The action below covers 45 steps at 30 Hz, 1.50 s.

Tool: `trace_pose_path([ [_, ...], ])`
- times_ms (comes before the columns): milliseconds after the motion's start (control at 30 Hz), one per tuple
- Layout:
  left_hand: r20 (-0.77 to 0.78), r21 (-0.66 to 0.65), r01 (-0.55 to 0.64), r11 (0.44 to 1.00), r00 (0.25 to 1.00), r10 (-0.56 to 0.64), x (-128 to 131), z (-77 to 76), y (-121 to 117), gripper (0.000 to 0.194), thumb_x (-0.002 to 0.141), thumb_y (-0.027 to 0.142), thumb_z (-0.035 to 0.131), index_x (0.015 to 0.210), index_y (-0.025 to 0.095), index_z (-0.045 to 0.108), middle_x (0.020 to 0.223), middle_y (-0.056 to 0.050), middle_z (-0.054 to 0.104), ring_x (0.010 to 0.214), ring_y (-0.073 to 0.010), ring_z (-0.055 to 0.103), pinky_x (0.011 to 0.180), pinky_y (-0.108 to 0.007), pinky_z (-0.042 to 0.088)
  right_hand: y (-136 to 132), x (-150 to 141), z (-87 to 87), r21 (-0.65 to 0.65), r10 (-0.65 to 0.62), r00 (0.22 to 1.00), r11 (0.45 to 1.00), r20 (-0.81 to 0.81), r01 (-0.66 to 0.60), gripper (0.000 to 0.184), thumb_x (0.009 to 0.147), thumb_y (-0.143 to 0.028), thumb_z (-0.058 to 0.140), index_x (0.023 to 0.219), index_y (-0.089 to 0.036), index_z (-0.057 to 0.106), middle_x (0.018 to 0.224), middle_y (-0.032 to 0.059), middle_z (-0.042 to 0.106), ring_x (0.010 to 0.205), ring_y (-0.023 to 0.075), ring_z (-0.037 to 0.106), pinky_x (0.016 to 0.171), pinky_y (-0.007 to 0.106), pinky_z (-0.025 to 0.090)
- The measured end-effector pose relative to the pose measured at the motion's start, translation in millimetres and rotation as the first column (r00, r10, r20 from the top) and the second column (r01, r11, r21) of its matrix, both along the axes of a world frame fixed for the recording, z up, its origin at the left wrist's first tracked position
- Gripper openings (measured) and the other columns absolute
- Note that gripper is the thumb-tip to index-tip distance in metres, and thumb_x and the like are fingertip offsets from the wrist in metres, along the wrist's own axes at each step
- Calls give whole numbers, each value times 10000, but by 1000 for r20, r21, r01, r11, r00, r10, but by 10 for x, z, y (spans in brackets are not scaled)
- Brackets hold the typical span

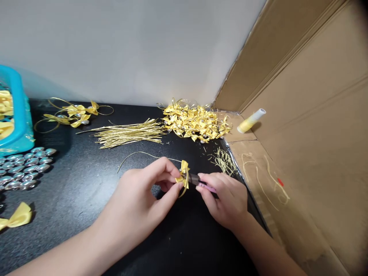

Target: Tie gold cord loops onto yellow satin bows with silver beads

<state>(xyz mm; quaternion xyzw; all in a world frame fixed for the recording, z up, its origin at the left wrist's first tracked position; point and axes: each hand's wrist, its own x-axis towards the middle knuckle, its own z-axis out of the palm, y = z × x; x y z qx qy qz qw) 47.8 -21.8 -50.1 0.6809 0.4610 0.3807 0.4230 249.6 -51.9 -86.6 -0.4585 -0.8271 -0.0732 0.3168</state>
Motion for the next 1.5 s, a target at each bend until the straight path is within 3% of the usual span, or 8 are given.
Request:
trace_pose_path([
  [567,-115,31,81,996,990,-77,-30,-28,22,72,792,177,571,755,219,526,626,42,655,527,-110,613,468,-162,439,47,1,-10,64,44,994,997,-103,-38,120,879,-151,554,991,-188,575,739,28,729,602,139,667,577,245,517],
  [767,-154,99,74,992,986,-59,-69,-49,35,73,800,196,580,784,229,517,636,45,635,538,-112,606,484,-174,440,179,109,-163,-102,-168,941,984,-292,144,169,884,-219,569,1049,-192,590,889,60,718,757,171,695,691,281,576],
  [933,-85,99,59,993,995,-51,-123,-100,126,80,816,262,610,821,229,537,713,30,644,645,-127,640,543,-188,468,286,108,-377,-307,-225,929,942,-292,132,190,915,-231,544,1078,-164,615,961,101,661,884,213,629,770,365,575],
  [1033,-29,55,23,998,999,-22,-137,-154,347,102,817,281,614,846,216,541,742,19,660,693,-134,650,634,-224,502,327,72,-468,-342,-218,942,932,-256,123,156,884,-221,596,1025,-174,643,1055,121,603,1016,255,557,877,441,541],
  [1133,-116,140,-5,990,993,22,-22,-150,719,111,814,285,598,852,201,537,754,7,665,623,-125,608,560,-225,454,357,46,-532,-390,-203,944,916,-259,90,134,860,-199,624,991,-187,650,1147,130,540,1131,284,494,962,486,502],
  [1233,-313,315,60,947,949,44,267,-95,1183,57,829,232,547,858,184,557,837,-30,695,705,-146,633,620,-248,467,370,38,-572,-440,-185,939,897,-290,41,134,876,-191,591,999,-191,642,1209,136,484,1202,289,448,969,486,512],
  [1367,-424,377,124,918,904,53,665,-11,1720,13,775,203,614,786,196,615,797,-31,716,766,-194,627,698,-297,467,363,44,-594,-468,-180,930,884,-320,10,137,882,-186,569,1001,-199,634,1235,135,451,1235,291,425,942,479,540],
  [1500,-466,464,84,882,870,163,647,69,1811,111,829,272,568,864,204,648,784,-63,719,835,-255,601,747,-364,457,353,47,-600,-463,-164,929,886,-331,-8,143,882,-180,561,1005,-206,629,1232,129,449,1238,286,429,942,469,548],
])
